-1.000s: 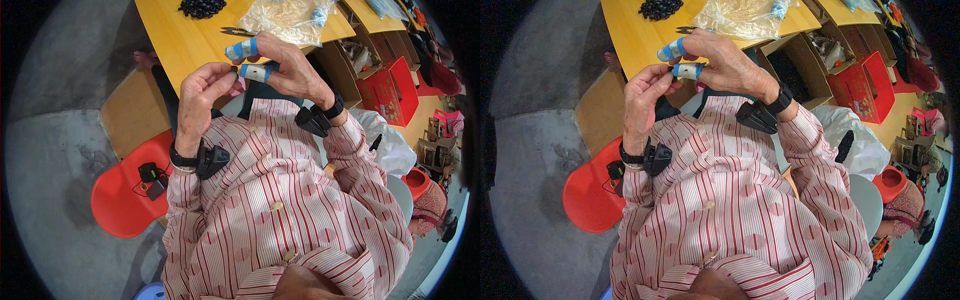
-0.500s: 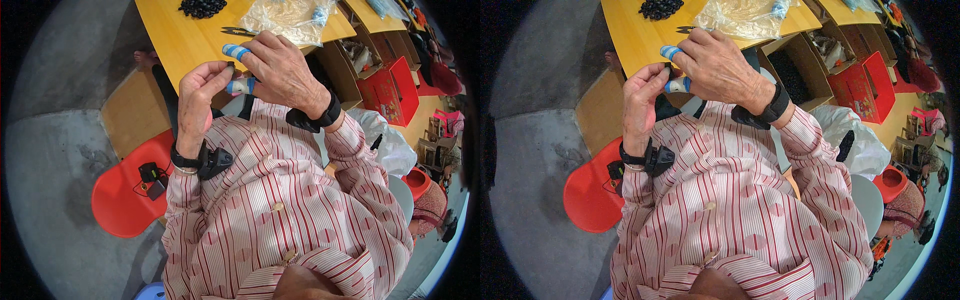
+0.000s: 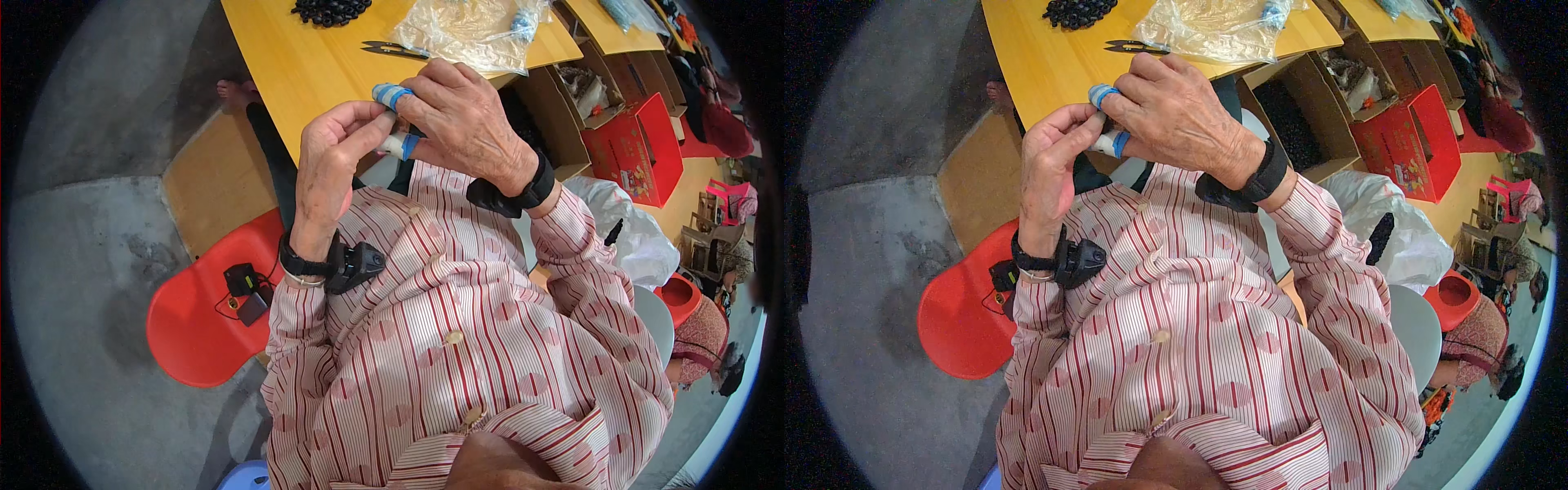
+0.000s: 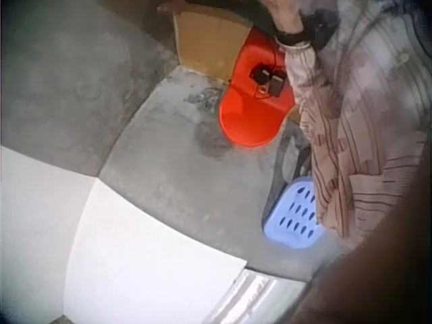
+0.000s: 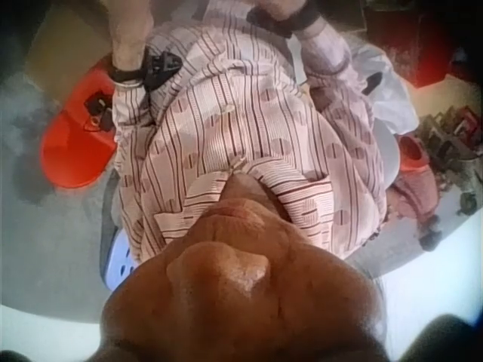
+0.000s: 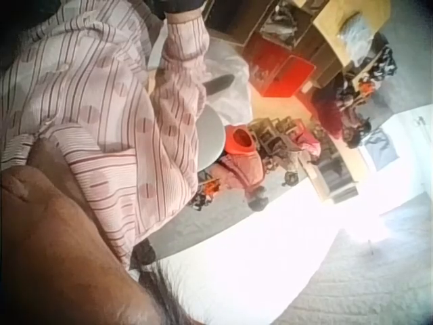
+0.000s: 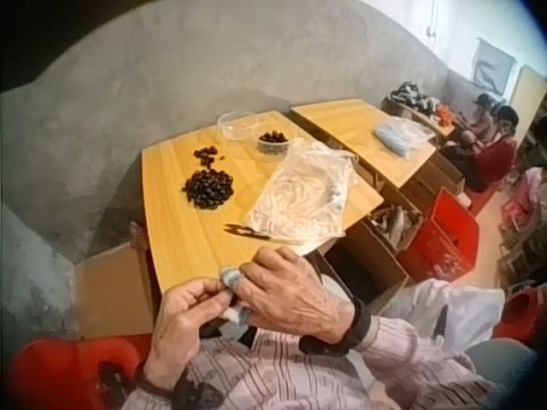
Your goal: The person trims excess material from small black plastic components using shears and sorts the pieces on the table by hand.
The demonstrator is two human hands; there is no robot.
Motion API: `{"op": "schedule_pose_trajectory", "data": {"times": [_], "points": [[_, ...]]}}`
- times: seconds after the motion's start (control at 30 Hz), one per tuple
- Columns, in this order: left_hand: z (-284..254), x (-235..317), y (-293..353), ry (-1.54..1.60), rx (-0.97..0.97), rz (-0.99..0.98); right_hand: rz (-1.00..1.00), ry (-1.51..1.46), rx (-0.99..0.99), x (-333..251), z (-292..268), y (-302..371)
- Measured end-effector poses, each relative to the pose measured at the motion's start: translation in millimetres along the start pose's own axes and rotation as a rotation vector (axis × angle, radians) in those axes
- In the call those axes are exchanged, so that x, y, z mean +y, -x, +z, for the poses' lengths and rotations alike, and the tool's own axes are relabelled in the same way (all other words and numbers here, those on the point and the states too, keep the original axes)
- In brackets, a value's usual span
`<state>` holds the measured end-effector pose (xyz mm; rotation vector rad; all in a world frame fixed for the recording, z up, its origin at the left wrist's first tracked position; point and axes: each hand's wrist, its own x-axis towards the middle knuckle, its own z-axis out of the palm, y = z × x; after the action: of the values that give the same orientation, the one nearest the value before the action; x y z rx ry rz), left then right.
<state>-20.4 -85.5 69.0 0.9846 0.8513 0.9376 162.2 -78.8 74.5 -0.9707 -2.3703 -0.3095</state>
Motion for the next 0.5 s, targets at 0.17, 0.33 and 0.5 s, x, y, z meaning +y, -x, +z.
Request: {"op": "schedule_pose_trajectory", "data": {"times": [0.17,0.33,0.5], "points": [[0,0,1,0.021,-0.031,-0.021,-0.001,-0.024,0.081,5,3,2],[-3,10,6,-0.101,0.054,-0.065,0.019,-0.118,0.208,6,4,1],[-6,7,6,-0.047,-0.082,0.13,0.034,-0.167,0.188,5,5,3]]}}
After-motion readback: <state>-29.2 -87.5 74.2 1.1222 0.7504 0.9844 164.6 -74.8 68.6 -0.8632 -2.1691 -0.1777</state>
